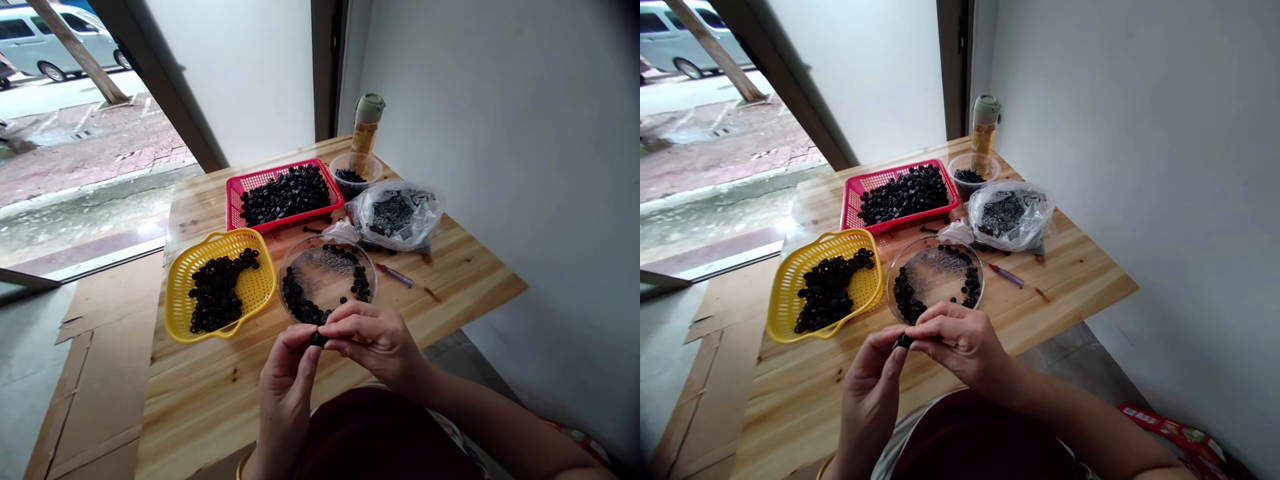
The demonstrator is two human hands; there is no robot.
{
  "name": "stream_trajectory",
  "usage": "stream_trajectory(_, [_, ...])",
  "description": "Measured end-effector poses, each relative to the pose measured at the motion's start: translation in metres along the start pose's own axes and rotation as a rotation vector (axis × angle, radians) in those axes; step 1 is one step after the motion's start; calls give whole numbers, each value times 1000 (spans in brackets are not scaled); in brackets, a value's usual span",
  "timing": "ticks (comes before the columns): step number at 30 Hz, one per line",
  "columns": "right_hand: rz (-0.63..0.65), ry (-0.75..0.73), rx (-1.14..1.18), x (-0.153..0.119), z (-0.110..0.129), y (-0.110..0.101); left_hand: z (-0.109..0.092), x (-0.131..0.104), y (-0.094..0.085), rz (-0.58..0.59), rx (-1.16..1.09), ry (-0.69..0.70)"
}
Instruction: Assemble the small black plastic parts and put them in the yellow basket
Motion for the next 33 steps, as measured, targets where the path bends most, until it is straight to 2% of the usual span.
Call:
stream_trajectory(4, [7, -27, -7, 2, 2, 0, -6, 2, 0, 25, -48, 42])
stream_trajectory(9, [75, -58, -13, 4, 5, 2, -5, 6, -1, 62, -72, -9])
stream_trajectory(15, [60, -5, 38, 7, 3, 3, -2, 4, -2, 36, -116, 18])
stream_trajectory(18, [78, 161, 221, 9, -7, 7, -2, 4, 0, 53, -121, 47])
stream_trajectory(22, [151, 651, 636, 8, -22, 16, -6, 7, 2, 90, -55, 106])
stream_trajectory(25, [180, 897, 762, 6, -28, 17, -10, 7, 2, 135, -12, 159])
stream_trajectory(29, [311, 1043, 750, 1, -33, 14, -5, 4, 1, 175, 10, 146])
stream_trajectory(33, [342, 1080, 744, -4, -36, 13, -1, 0, 2, 212, -19, 123])
Point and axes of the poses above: each hand's wrist, its own x-axis towards the middle knuckle, its own y-axis out of the palm, z = x × y, the point moved 3 cm from there along x, towards the middle knuckle, and after that the axes turned 10 degrees about -z, right-handed, at the moved point
